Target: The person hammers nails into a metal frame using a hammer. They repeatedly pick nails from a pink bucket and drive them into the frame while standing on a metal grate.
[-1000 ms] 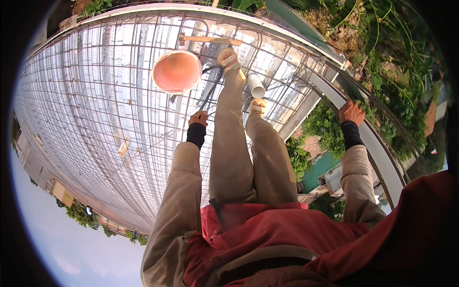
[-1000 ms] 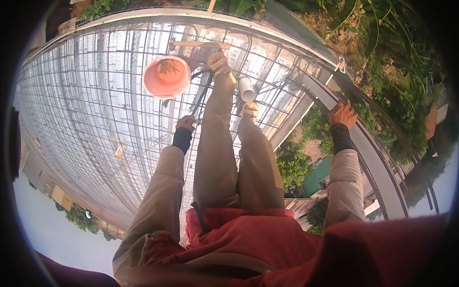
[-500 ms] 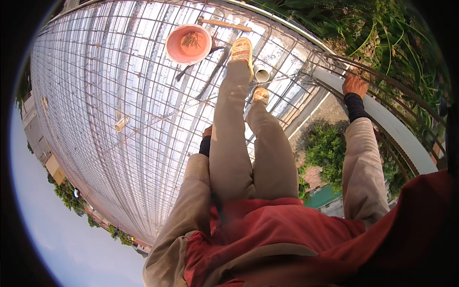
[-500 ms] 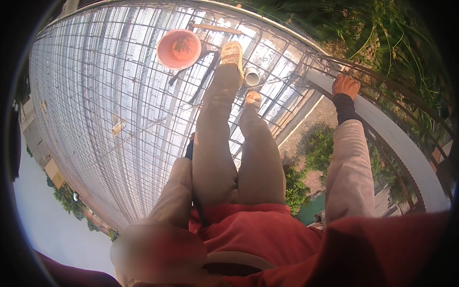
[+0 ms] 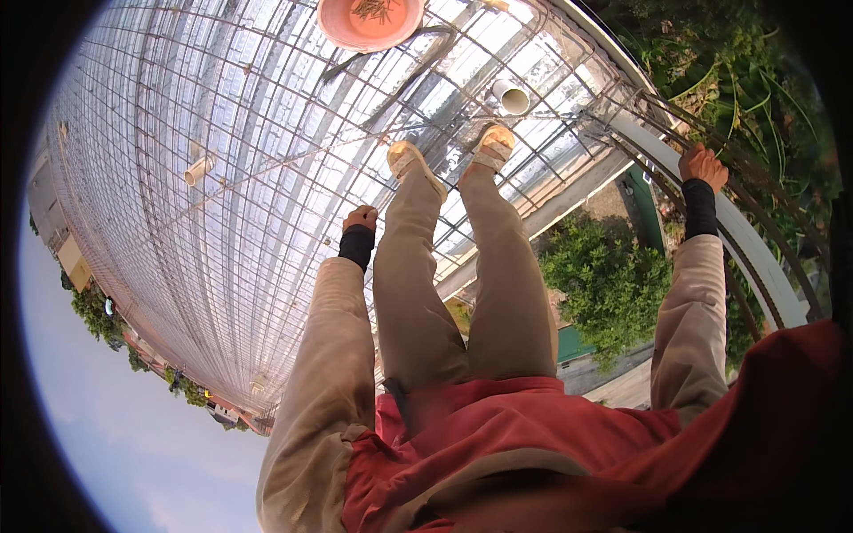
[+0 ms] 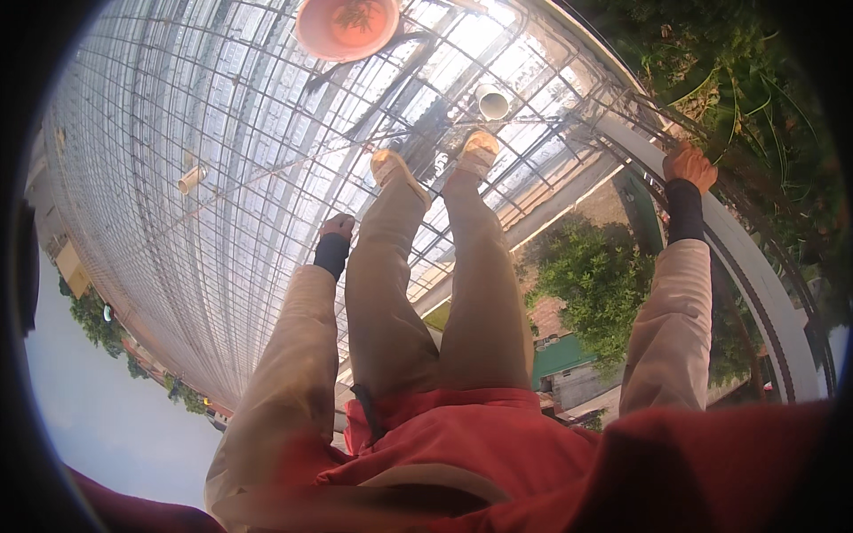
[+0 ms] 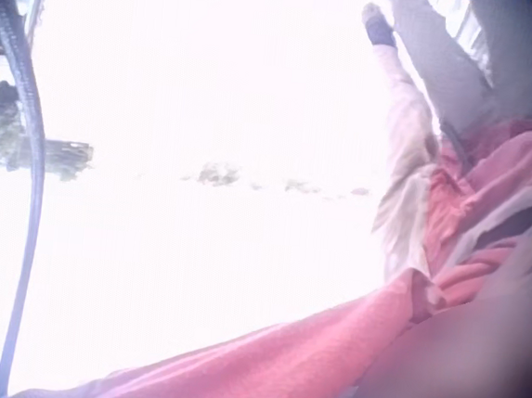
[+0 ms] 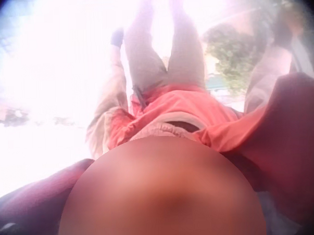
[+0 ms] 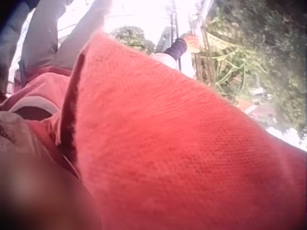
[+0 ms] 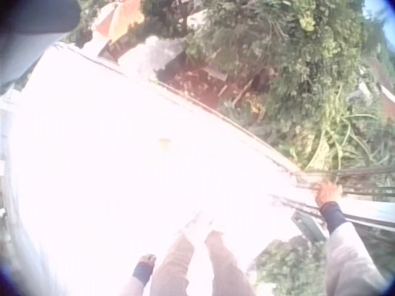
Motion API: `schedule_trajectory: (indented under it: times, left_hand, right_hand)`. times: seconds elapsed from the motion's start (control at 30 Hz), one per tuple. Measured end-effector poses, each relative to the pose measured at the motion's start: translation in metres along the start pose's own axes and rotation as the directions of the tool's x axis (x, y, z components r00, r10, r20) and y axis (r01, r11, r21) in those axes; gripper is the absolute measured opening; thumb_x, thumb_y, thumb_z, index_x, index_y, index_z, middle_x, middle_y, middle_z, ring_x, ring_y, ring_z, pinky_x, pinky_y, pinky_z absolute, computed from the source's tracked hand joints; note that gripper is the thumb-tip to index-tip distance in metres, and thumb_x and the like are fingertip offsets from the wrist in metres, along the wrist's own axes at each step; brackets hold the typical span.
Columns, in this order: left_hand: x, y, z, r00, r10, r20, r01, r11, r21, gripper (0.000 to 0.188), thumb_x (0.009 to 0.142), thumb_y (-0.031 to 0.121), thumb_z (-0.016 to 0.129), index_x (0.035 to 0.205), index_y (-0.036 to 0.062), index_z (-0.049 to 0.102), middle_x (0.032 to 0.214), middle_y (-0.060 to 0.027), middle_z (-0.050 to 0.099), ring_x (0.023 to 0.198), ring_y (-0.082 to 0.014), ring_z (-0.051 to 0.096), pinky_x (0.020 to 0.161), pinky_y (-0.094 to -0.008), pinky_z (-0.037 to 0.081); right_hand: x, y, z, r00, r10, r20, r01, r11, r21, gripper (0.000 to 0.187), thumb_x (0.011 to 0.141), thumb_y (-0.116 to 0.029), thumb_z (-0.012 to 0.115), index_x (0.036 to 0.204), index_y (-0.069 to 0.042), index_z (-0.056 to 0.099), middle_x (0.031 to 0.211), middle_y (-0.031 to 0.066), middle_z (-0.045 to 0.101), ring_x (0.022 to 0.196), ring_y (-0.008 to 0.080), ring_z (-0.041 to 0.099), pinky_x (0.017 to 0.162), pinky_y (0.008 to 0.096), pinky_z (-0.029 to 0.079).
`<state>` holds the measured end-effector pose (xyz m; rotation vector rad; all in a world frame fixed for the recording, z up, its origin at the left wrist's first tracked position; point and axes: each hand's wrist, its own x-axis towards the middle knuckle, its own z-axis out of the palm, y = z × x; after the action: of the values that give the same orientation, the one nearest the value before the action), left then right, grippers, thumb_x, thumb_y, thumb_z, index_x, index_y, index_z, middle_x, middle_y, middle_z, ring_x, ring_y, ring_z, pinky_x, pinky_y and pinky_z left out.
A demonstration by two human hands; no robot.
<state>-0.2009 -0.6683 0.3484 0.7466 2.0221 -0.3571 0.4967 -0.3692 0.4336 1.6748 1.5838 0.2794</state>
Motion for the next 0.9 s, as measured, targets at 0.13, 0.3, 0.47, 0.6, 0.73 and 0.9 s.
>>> schedule_trajectory:
  times: [0.13,0.3,0.47,0.6,0.73,0.9]
  left_hand:
    - [0.101,0.063,0.011,0.982,0.166,-0.088,-0.152,0.978,0.144,0.033,0.09,0.029,0.062,0.121,0.0193,0.07,0.108,-0.0146,0.073,0.105,-0.0335,0.069,0.094,-0.043,0.054]
    - [0.231,0.143,0.04,0.932,0.315,-0.18,-0.248,0.916,0.316,0.065,0.09,0.033,0.065,0.149,0.0215,0.042,0.125,-0.024,0.065,0.12,-0.043,0.059,0.104,-0.0481,0.047]
    - [0.3,0.237,0.077,0.916,0.376,-0.139,-0.332,0.906,0.262,0.075,0.087,0.022,0.058,0.156,0.0183,0.03,0.157,-0.0192,0.037,0.152,-0.0357,0.022,0.122,-0.0516,0.017]
    - [0.316,0.249,0.081,0.94,0.326,-0.1,-0.273,0.895,0.354,0.07,0.087,0.034,0.067,0.149,0.0184,0.041,0.13,-0.0176,0.063,0.124,-0.036,0.057,0.108,-0.0435,0.044]
    - [0.314,0.236,0.047,0.91,0.415,0.01,-0.407,0.887,0.218,0.052,0.086,0.041,0.068,0.129,0.0123,0.063,0.116,-0.0178,0.07,0.108,-0.0338,0.067,0.096,-0.0421,0.051]
    - [0.277,0.186,-0.009,0.752,0.634,0.182,-0.654,0.753,0.079,0.056,0.084,0.053,0.071,0.112,0.005,0.073,0.096,-0.0174,0.074,0.093,-0.0327,0.07,0.087,-0.0419,0.052]
  right_hand:
    - [0.0,-0.008,-0.014,0.997,0.081,0.013,-0.081,0.997,-0.007,0.026,0.093,-0.033,0.054,0.099,-0.015,0.073,0.098,0.0093,0.074,0.091,0.0327,0.07,0.086,0.0463,0.051]
    - [0.009,-0.027,-0.037,0.998,0.05,0.046,-0.047,0.996,-0.079,0.026,0.084,-0.023,0.057,0.101,-0.014,0.073,0.101,0.0154,0.073,0.094,0.0373,0.07,0.083,0.0477,0.053]
    - [-0.001,-0.017,-0.036,0.995,0.097,0.004,-0.096,0.994,-0.042,0.025,0.084,-0.026,0.06,0.104,-0.018,0.073,0.106,0.0141,0.072,0.097,0.0381,0.069,0.085,0.0485,0.053]
    - [0.0,-0.011,-0.027,0.998,0.056,-0.02,-0.056,0.997,-0.047,0.026,0.085,-0.027,0.061,0.107,-0.016,0.072,0.106,0.0156,0.072,0.098,0.0385,0.068,0.085,0.0492,0.053]
    - [0.0,-0.016,-0.026,0.995,0.102,0.013,-0.102,0.994,-0.046,0.026,0.084,-0.027,0.062,0.103,-0.014,0.072,0.105,0.0173,0.071,0.097,0.0388,0.068,0.084,0.049,0.053]
    - [0.006,-0.021,-0.042,0.99,0.137,0.022,-0.137,0.99,-0.028,0.022,0.083,-0.026,0.061,0.097,-0.013,0.072,0.104,0.0173,0.072,0.097,0.0369,0.069,0.083,0.0481,0.054]
